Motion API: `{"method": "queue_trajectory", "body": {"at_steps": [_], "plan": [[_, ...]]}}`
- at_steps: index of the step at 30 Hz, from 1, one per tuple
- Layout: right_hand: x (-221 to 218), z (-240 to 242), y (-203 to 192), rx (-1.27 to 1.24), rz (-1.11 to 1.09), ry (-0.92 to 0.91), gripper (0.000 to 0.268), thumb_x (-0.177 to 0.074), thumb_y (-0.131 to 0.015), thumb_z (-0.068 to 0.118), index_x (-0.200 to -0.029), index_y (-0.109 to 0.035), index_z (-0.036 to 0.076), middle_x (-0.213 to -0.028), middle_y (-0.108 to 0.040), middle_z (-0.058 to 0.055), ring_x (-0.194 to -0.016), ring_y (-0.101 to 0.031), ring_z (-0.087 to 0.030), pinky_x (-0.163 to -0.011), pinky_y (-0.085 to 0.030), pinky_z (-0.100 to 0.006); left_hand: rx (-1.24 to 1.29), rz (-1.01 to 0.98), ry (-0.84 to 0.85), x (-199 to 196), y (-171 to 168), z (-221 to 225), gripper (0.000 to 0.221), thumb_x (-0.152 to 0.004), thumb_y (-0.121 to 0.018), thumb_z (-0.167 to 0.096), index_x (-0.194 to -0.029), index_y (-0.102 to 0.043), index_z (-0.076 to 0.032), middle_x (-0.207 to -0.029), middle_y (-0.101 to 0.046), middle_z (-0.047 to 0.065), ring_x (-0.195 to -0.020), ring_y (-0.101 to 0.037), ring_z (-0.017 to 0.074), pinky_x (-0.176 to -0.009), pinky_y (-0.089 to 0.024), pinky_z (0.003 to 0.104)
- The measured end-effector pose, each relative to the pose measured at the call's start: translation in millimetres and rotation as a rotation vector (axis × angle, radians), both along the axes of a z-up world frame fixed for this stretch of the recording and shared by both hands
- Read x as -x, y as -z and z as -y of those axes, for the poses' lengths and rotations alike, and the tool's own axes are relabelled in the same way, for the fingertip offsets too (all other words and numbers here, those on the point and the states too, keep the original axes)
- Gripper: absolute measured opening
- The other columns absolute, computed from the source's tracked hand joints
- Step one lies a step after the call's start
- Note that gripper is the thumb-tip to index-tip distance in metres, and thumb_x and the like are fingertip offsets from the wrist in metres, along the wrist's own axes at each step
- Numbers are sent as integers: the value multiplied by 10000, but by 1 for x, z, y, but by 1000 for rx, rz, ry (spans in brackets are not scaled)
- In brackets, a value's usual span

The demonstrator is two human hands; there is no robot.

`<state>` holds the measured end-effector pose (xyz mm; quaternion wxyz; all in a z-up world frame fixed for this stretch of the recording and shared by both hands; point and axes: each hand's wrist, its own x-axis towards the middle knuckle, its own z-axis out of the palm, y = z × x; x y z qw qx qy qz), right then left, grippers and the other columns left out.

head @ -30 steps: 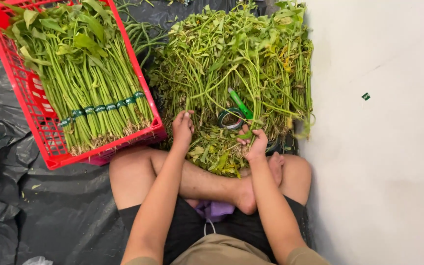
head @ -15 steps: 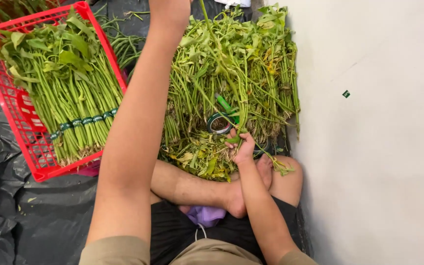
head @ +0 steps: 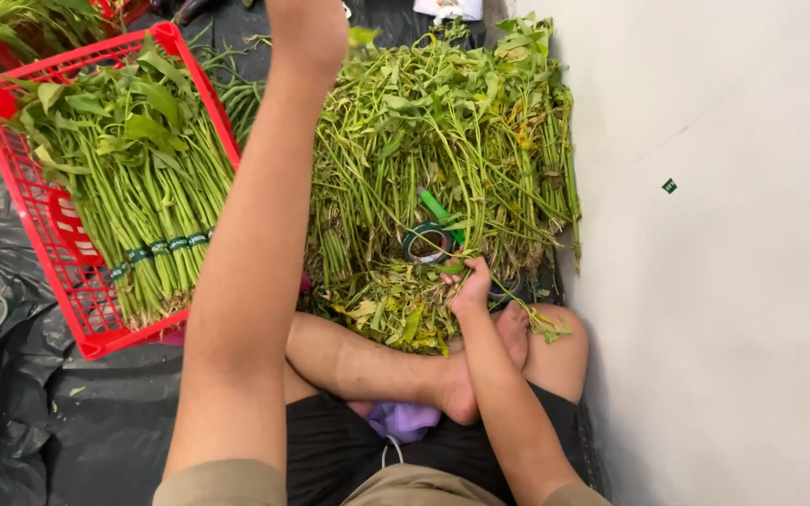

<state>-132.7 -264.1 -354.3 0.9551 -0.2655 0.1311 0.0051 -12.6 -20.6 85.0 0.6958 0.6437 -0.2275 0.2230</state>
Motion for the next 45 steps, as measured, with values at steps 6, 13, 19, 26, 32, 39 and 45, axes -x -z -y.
{"method": "queue_trajectory", "body": {"at_steps": [6,13,19,26,32,39,45], "plan": [[10,-16,-40,45,-134,102,191,-890,-423,98,-1019,-549,34,-712,-569,-60,-505,-411,-114,-460,-371,-260,-43,-64,19,-13,90,-8,209,-1085,-438,-122,-1088,-647,-108,-720,-549,-14,-579,-455,77,-491,-403,206],[9,-21,-46,145,-167,83,143,-914,-412,103,-998,-507,35,-682,-551,-31,-494,-436,-118,-450,-387,-261,-34,-306,56,-4,116,-22,233,-1019,-503,-31,-1131,-693,-104,-896,-630,-11,-748,-512,71,-672,-502,222],[7,-17,-36,55,-152,102,214,-907,-403,75,-1063,-538,15,-738,-565,-68,-521,-413,-112,-464,-375,-258,-27,-42,114,-11,86,-23,262,-938,-518,27,-1056,-728,-76,-1608,-431,11,-1483,-456,229,-1049,-551,324],[8,-17,-36,38,-133,93,215,-896,-421,84,-1063,-543,23,-709,-554,-58,-504,-414,-116,-459,-372,-264,-147,-235,-83,-9,137,-25,260,-1035,-475,-63,-1135,-698,-152,-1614,-408,9,-1305,-585,178,-890,-580,286],[11,-22,-52,117,-77,66,91,-834,-533,142,-844,-467,80,-617,-427,-33,-427,-329,-135,-464,-321,-308,-193,-652,-221,40,218,-35,284,-1079,-491,-131,-1315,-627,-50,-1546,-416,215,-1457,-413,392,-1123,-424,476],[9,-20,-31,208,-71,38,70,-845,-532,123,-837,-493,65,-608,-441,-64,-404,-343,-150,-455,-343,-319,-398,-792,-168,101,278,-8,399,-1050,-562,-161,-1411,-559,8,-1481,-418,258,-1401,-402,421,-1140,-353,556],[21,-31,-41,483,-71,15,84,-919,-511,47,-849,-466,60,-649,-432,-62,-471,-371,-159,-514,-347,-359,-343,-830,90,157,320,41,330,-1044,-590,-169,-1308,-644,21,-1192,-670,233,-1084,-678,361,-923,-540,485]]}}
